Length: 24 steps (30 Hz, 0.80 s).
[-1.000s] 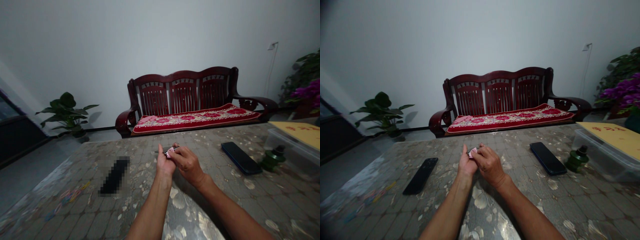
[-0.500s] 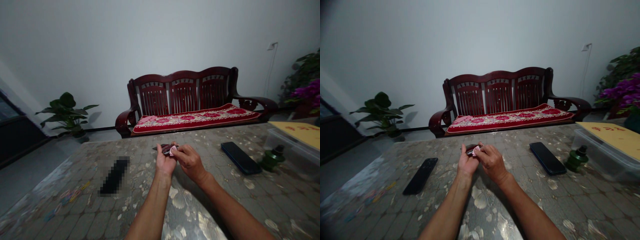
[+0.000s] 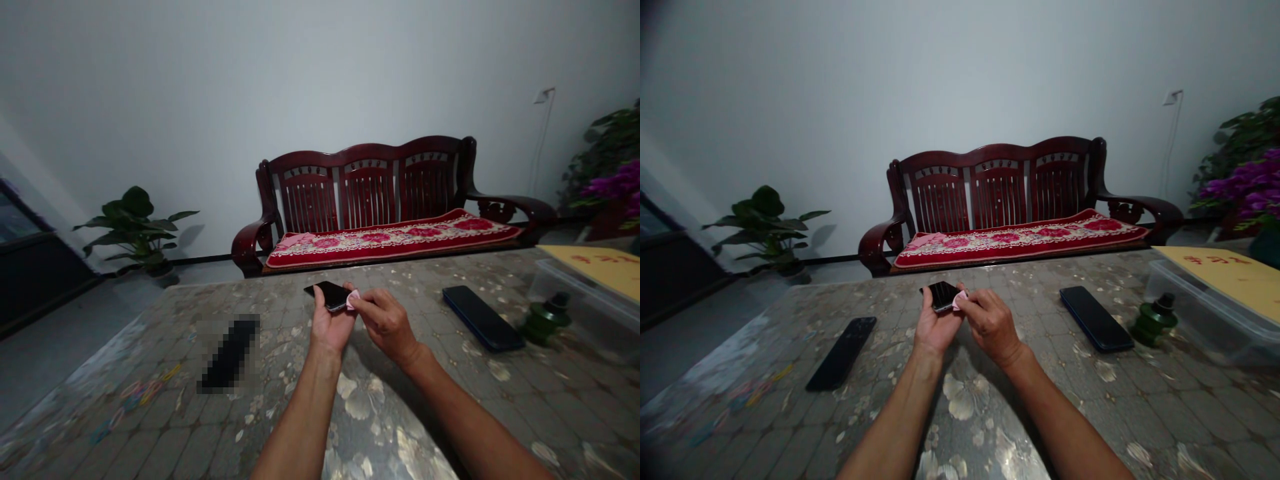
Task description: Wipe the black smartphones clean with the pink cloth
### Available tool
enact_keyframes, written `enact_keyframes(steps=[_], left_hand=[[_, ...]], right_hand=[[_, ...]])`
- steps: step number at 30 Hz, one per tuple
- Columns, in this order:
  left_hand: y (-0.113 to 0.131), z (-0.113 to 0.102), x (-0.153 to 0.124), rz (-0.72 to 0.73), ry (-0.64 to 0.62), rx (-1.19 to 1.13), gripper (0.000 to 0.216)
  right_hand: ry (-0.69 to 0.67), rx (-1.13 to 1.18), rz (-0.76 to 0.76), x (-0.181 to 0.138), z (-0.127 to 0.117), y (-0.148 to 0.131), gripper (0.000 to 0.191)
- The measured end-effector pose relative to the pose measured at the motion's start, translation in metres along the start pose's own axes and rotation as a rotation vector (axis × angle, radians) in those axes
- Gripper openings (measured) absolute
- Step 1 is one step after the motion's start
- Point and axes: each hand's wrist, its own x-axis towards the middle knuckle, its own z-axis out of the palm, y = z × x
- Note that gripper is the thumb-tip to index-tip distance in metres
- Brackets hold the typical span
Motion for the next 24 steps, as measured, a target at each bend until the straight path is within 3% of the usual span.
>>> enact_keyframes(steps=[7,12,18,24], left_hand=[[0.004,-0.006,0.003,0.013,-0.005,-0.052,0.052],[0.008,-0.013,0.006,-0.005,0.001,-0.052,0.046],[-0.008,-0.028,0.005,-0.145,0.058,0.001,0.044],[-0.026,-0.046,0.005,-0.279,0.08,0.106,0.05]], right_hand=[[-0.061,-0.009,-0.031,-0.002,0.001,-0.001,0.029],[0.027,0.043,0.108,0.0,-0.008,0.013,0.028],[0.278,0.22,0.583,-0.004,-0.008,0.045,0.017],[0.424,0.779,1.224,-0.026,0.011,0.07,0.044]])
